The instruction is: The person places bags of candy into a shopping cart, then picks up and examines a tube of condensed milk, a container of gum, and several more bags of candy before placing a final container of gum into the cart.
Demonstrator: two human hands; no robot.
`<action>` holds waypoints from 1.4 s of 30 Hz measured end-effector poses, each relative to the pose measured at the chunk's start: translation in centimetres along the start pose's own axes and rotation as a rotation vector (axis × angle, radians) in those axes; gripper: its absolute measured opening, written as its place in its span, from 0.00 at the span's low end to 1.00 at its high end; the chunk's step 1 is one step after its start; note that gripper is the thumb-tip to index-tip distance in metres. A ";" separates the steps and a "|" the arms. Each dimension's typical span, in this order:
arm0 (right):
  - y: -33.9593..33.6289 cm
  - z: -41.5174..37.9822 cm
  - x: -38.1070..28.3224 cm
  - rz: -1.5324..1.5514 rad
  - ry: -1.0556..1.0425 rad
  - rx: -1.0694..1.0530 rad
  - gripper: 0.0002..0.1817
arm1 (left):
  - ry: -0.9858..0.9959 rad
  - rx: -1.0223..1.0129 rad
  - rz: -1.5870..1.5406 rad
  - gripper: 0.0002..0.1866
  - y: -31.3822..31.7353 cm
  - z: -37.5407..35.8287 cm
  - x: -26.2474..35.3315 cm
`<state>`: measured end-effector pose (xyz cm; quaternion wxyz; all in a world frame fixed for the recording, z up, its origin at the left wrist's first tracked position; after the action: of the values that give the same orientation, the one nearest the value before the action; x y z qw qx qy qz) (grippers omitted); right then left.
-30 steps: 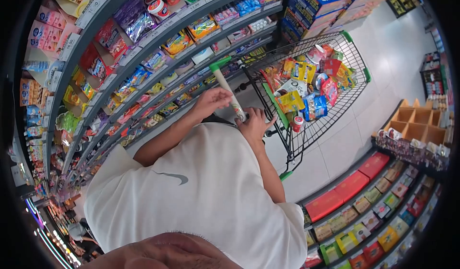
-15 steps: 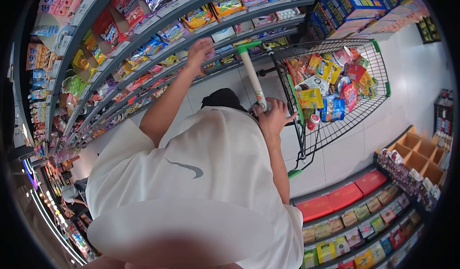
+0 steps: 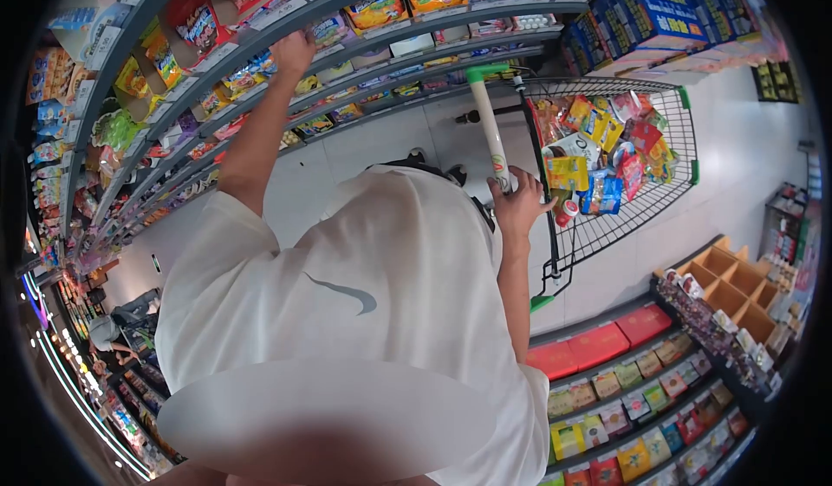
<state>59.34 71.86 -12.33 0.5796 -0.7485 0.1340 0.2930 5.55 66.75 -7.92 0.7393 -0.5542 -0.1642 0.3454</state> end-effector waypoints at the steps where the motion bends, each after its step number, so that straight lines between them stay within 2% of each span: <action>1: -0.1 0.1 0.2 0.000 -0.002 -0.004 0.25 | 0.093 0.138 -0.044 0.15 -0.6 -0.1 0.1; 7: -0.4 0.4 -0.2 -0.021 -0.026 0.010 0.23 | 0.275 0.103 -0.233 0.09 -2.4 -2.7 1.0; 10: -0.4 0.6 0.1 0.017 -0.020 0.007 0.23 | 0.324 0.250 -0.174 0.08 -2.8 -3.9 1.1; 15: -0.2 1.1 0.4 0.044 -0.031 -0.056 0.25 | 0.318 0.398 -0.241 0.11 -4.0 -4.7 0.2; 18: -0.1 1.2 0.0 -0.049 0.031 -0.096 0.25 | 0.277 0.445 -0.426 0.12 -5.1 -5.3 -0.3; 19: -0.4 0.7 -0.3 -0.184 0.083 -0.101 0.27 | 0.260 0.451 -0.506 0.12 -5.4 -5.5 -0.4; 22: -2.0 -0.2 -2.8 -0.347 0.143 -0.210 0.31 | 0.213 0.521 -0.618 0.12 -9.5 -7.6 0.5; 23: -3.1 -0.4 -5.1 -0.340 0.098 -0.194 0.32 | 0.179 0.470 -0.684 0.11 -10.0 -8.4 1.0; 25: -4.0 0.0 -8.2 -0.090 -0.063 -0.084 0.33 | 0.110 0.369 -0.815 0.11 -11.0 -10.1 2.2; 26: -4.3 0.1 -9.4 0.034 -0.143 -0.030 0.33 | 0.043 0.246 -0.959 0.10 -10.7 -11.1 3.2; 27: -3.7 0.3 -10.5 0.166 -0.182 -0.073 0.33 | -0.027 0.119 -1.096 0.09 -10.4 -12.1 4.3; 29: -2.1 0.7 -13.1 0.436 -0.260 -0.167 0.34 | 0.032 -0.038 -1.303 0.09 -11.1 -13.7 6.7; 30: -1.5 0.5 -14.8 0.475 -0.317 -0.224 0.35 | 0.043 -0.164 -1.346 0.09 -11.5 -14.3 7.7; 32: -0.3 -0.1 -17.1 0.490 -0.439 -0.263 0.31 | 0.067 -0.410 -1.428 0.11 -12.7 -14.6 9.1; 35: 1.6 -0.2 -17.1 0.770 -0.230 -0.398 0.24 | 0.098 -0.491 -1.526 0.12 -14.7 -13.1 9.3; 38: 2.6 -0.7 -16.3 1.188 0.006 -0.531 0.17 | -0.006 -0.611 -1.638 0.14 -15.4 -11.7 9.1; 39: 2.6 -0.8 -16.3 1.219 0.005 -0.522 0.16 | -0.014 -0.663 -1.715 0.16 -14.9 -11.6 9.4; 42: 2.3 -0.7 -16.5 1.320 0.027 -0.492 0.13 | -0.282 -0.849 -2.007 0.17 -13.9 -11.5 10.0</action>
<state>45.22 68.27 -4.19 0.0928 -0.6237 0.4973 0.5959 24.37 63.57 -0.19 0.4078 -0.3334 -0.7289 -0.4374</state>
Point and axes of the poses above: each hand's wrist, its own z-axis towards the middle knuckle, its own y-axis out of the palm, x = y × z, the point moved 6 cm from there along z, towards the middle knuckle, and after that the axes turned 10 degrees about z, right-handed, at the moved point
